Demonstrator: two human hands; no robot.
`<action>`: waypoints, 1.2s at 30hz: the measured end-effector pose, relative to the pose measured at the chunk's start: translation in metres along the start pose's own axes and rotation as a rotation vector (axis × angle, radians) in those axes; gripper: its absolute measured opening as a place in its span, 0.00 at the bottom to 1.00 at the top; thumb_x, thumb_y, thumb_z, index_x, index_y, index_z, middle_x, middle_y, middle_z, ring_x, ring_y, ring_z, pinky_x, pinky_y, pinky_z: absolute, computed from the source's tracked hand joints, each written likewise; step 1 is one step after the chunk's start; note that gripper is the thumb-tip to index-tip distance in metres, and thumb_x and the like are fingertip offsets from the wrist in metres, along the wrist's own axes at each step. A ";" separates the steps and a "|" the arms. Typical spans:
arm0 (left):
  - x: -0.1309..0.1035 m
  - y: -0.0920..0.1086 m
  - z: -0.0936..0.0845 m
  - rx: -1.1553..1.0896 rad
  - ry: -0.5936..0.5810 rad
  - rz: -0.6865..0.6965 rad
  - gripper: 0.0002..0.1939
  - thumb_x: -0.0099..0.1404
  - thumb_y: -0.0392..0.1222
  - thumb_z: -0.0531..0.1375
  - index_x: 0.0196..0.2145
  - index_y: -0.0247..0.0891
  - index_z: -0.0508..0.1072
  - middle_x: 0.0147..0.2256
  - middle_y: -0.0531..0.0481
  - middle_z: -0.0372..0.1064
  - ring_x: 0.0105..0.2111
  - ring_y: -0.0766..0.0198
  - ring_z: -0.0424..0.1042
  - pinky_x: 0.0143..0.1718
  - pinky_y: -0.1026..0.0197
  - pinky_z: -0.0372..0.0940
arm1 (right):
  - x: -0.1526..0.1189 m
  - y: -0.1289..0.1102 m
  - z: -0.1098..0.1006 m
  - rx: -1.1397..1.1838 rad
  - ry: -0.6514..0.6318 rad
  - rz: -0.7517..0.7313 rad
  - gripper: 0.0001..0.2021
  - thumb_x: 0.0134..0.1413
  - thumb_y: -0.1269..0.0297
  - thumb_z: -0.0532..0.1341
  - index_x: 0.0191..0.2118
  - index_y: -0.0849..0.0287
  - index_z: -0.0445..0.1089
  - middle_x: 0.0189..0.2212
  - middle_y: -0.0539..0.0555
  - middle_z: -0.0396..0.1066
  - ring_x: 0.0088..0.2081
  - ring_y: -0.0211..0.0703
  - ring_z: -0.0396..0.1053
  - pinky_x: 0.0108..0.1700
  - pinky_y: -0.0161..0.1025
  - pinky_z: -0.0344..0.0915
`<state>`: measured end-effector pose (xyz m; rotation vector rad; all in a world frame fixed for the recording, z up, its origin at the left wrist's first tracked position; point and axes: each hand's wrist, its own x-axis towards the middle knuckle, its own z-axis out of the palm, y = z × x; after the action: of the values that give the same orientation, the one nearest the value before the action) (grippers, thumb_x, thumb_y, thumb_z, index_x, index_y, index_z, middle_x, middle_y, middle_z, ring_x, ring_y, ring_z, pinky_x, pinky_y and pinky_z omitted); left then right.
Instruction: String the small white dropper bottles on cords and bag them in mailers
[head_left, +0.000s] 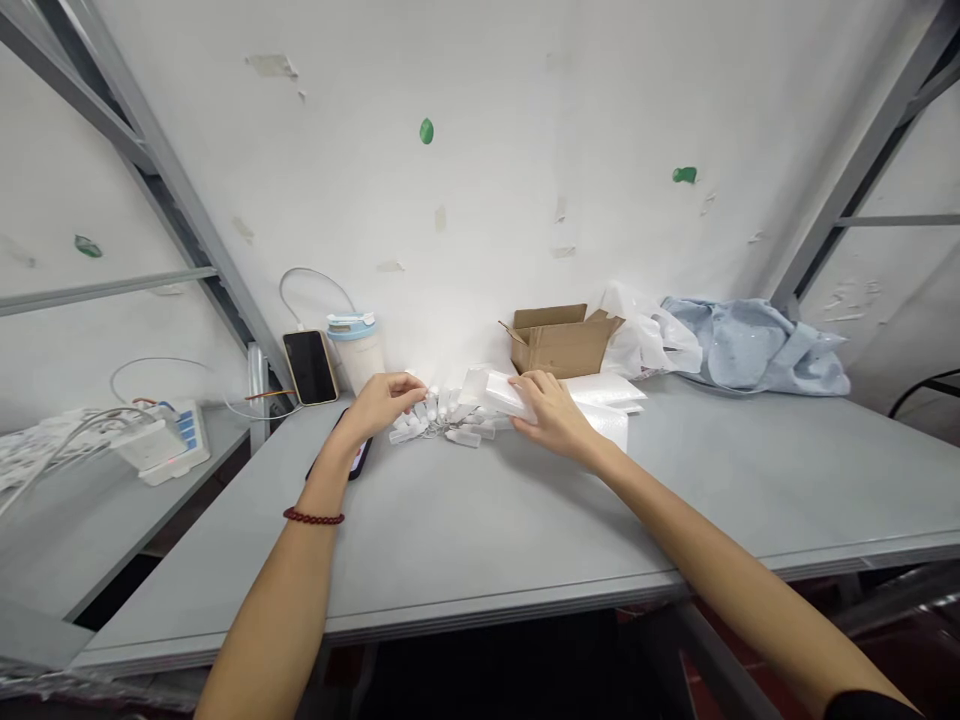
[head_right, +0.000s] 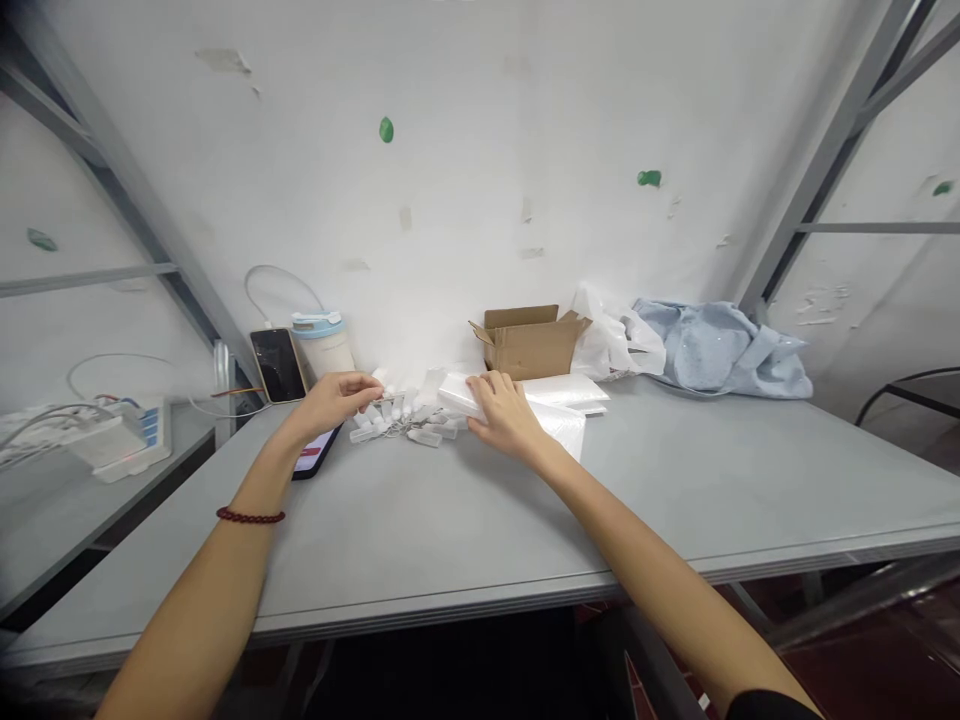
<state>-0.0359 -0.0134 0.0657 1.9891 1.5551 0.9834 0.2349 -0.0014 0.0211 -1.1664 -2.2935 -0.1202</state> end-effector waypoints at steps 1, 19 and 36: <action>-0.002 0.005 0.001 -0.031 -0.044 0.010 0.14 0.54 0.49 0.58 0.28 0.35 0.74 0.23 0.52 0.69 0.22 0.67 0.63 0.23 0.66 0.57 | 0.000 -0.001 0.000 -0.001 -0.002 -0.004 0.21 0.51 0.64 0.57 0.52 0.59 0.58 0.47 0.61 0.61 0.47 0.54 0.58 0.47 0.48 0.57; 0.001 0.010 0.044 -0.118 -0.010 0.176 0.11 0.55 0.44 0.58 0.31 0.35 0.76 0.33 0.47 0.74 0.31 0.62 0.70 0.33 0.62 0.64 | -0.003 -0.011 0.008 -0.018 -0.034 -0.126 0.21 0.48 0.68 0.59 0.51 0.61 0.60 0.48 0.62 0.62 0.48 0.53 0.58 0.46 0.46 0.55; 0.001 -0.001 0.012 0.364 0.007 -0.010 0.10 0.53 0.39 0.56 0.30 0.35 0.75 0.32 0.46 0.75 0.36 0.56 0.72 0.38 0.60 0.62 | 0.000 -0.003 0.002 -0.011 0.000 -0.018 0.20 0.51 0.66 0.56 0.51 0.59 0.59 0.46 0.61 0.62 0.46 0.52 0.59 0.46 0.45 0.56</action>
<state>-0.0274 -0.0108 0.0573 2.2126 1.8529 0.7438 0.2315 -0.0025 0.0197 -1.1515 -2.3062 -0.1398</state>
